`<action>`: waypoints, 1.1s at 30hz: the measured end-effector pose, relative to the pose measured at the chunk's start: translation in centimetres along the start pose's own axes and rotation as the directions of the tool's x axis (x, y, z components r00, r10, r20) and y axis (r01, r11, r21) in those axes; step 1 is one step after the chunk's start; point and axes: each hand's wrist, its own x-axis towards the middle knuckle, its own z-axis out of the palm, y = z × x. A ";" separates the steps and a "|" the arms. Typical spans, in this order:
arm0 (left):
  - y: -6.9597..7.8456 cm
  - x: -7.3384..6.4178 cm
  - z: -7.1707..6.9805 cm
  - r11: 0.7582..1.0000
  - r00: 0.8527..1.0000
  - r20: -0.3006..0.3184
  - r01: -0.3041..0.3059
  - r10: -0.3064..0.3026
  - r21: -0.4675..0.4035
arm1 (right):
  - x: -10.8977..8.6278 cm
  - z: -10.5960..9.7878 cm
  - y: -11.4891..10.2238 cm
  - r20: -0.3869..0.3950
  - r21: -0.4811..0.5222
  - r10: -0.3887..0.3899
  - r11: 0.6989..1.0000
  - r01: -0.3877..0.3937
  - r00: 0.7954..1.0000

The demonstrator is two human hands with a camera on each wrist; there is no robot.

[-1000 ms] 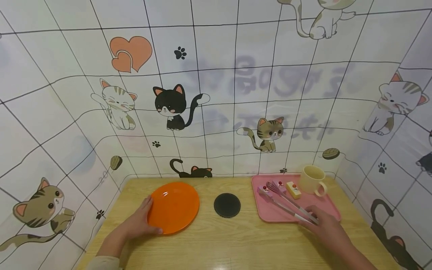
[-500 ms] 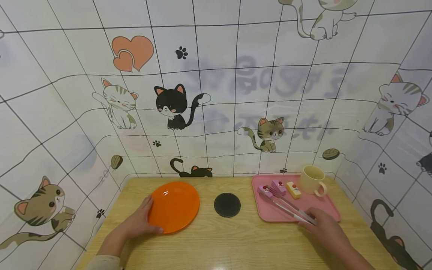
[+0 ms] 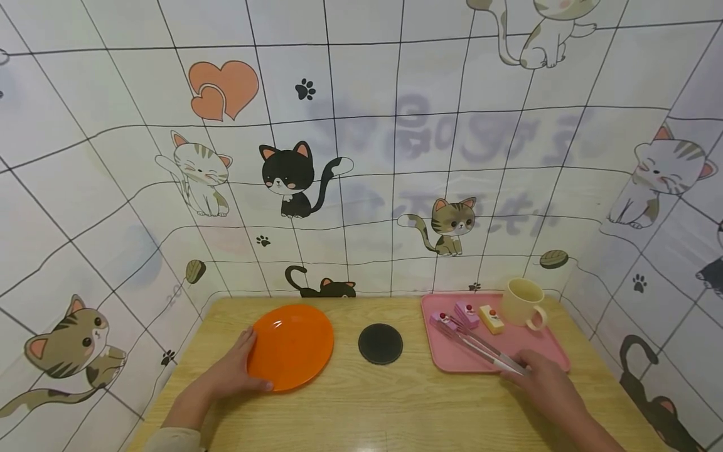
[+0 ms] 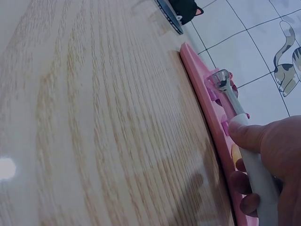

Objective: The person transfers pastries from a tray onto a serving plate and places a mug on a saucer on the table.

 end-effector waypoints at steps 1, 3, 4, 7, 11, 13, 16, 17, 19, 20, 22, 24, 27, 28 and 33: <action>0.0 0.0 0.0 1.000 1.000 -0.001 -0.001 0.001 0.000 | -0.1 0.0 0.0 -0.004 0.000 0.005 1.000 -0.005 1.000; -0.1 0.0 0.1 1.000 1.000 0.000 -0.003 0.003 -0.002 | -0.2 0.0 0.0 -0.009 0.000 0.010 1.000 -0.010 1.000; -0.1 0.0 0.1 1.000 1.000 0.001 -0.005 0.005 -0.001 | -0.2 0.0 0.1 -0.010 0.000 0.011 1.000 -0.011 1.000; -0.2 0.0 0.1 1.000 1.000 0.004 -0.007 0.007 0.001 | -0.3 0.1 0.0 -0.010 0.006 0.013 1.000 -0.013 1.000; -0.2 0.0 0.1 1.000 1.000 0.007 -0.004 0.004 0.001 | -0.4 0.1 0.0 -0.010 0.014 0.023 1.000 -0.023 1.000; -0.1 -0.1 0.1 1.000 1.000 0.007 0.000 0.000 0.001 | -0.4 0.1 -0.1 -0.016 0.016 0.027 1.000 -0.026 1.000; 0.0 -0.1 0.1 1.000 1.000 0.009 0.007 -0.007 -0.002 | -0.4 0.2 -0.2 -0.027 0.018 0.027 0.999 -0.026 0.999; 0.1 -0.1 0.0 1.000 1.000 0.009 0.007 -0.007 -0.002 | -0.3 0.2 -0.2 -0.031 0.019 0.027 0.999 -0.026 0.999; 0.1 -0.2 0.0 1.000 1.000 0.009 0.008 -0.008 -0.002 | -0.3 0.2 -0.4 -0.037 0.025 0.024 0.999 -0.023 0.999; 0.1 -0.2 0.0 1.000 1.000 0.009 0.009 -0.009 -0.001 | -0.2 0.2 -0.5 -0.040 0.026 0.024 0.999 -0.023 0.999; 0.1 -0.1 0.0 1.000 1.000 0.010 0.006 -0.006 0.002 | -0.2 0.2 -0.6 -0.043 0.034 0.022 0.999 -0.021 0.999; 0.0 -0.1 0.0 1.000 1.000 0.008 0.003 -0.003 0.006 | -0.1 0.3 -0.8 -0.043 0.041 0.018 0.999 -0.016 0.999; 0.0 0.0 0.0 1.000 1.000 0.008 0.000 0.000 0.005 | 0.0 0.3 -1.2 -0.044 0.046 0.018 0.999 -0.016 0.999; -0.1 0.0 0.0 1.000 1.000 0.009 0.000 0.000 0.005 | 0.0 0.4 -1.4 -0.040 0.049 0.022 0.999 -0.020 0.999; -0.3 0.1 0.0 1.000 1.000 0.011 -0.002 0.002 0.012 | 0.5 0.4 -2.2 -0.001 0.063 0.069 0.996 -0.069 0.998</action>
